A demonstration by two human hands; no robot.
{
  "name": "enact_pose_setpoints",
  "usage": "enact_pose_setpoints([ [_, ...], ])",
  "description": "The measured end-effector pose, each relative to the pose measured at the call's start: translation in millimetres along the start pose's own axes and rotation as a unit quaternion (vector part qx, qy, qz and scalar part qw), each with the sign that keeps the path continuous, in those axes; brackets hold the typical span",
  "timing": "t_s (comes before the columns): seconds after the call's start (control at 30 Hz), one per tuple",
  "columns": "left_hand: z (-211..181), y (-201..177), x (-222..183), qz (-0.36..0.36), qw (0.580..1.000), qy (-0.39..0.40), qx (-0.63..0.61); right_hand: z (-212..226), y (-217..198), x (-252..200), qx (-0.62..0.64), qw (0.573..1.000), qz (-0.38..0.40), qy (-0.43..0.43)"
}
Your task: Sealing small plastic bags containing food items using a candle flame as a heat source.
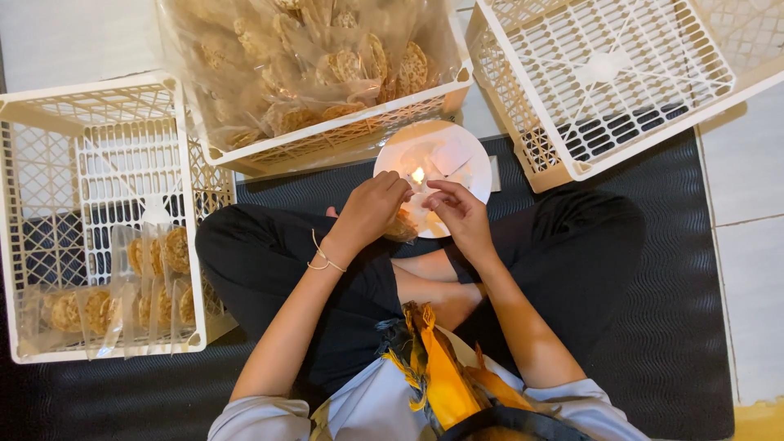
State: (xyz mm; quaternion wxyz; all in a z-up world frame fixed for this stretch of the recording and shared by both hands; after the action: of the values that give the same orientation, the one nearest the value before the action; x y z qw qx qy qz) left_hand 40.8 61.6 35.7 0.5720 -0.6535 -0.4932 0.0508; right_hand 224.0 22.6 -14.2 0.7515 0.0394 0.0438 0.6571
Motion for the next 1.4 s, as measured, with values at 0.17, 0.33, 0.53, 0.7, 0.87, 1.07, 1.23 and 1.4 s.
enact_pose_setpoints([
  [0.17,-2.2,-6.8,1.2,0.002,1.0,0.008,-0.009,-7.7,1.5,-1.6,-0.022,0.999,-0.025,-0.021],
  [0.33,-3.0,-7.4,-0.1,0.011,0.999,0.0,-0.041,4.2,2.5,-3.3,-0.101,0.989,-0.052,-0.092],
  [0.53,-0.9,-4.8,-2.5,0.002,1.0,0.002,-0.02,10.1,2.8,-3.5,-0.073,0.995,-0.03,-0.067],
  [0.7,-0.2,-5.6,-1.6,-0.01,1.0,0.005,-0.013,-0.5,-1.1,-1.4,-0.068,0.997,-0.015,-0.027],
  [0.87,-3.3,-6.1,1.7,-0.014,1.0,0.023,0.0,-13.4,0.9,-0.4,-0.069,0.996,-0.028,-0.043],
  [1.07,-3.1,-4.5,0.2,-0.015,0.999,0.028,0.003,-12.2,-0.7,0.6,-0.055,0.997,-0.032,-0.045],
  [1.23,-3.6,-6.7,-0.7,0.004,1.0,-0.004,-0.012,-1.1,-2.0,-0.1,-0.037,0.999,-0.028,-0.021],
  [1.4,-16.4,-26.2,9.6,0.017,0.997,-0.062,-0.051,28.0,-1.1,-3.5,-0.019,0.999,-0.012,-0.028],
])
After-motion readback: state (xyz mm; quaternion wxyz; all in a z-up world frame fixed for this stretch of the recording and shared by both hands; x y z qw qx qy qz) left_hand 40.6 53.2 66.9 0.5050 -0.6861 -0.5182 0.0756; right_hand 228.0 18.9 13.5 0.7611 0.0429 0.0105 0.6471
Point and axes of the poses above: each hand's wrist, its own x-axis towards the middle knuckle, its own y-axis out of the palm, z = x × y, the point moved 3 cm from there along x, towards the middle knuckle, and after that the axes turned 10 degrees about -z, right-handed, at the moved point
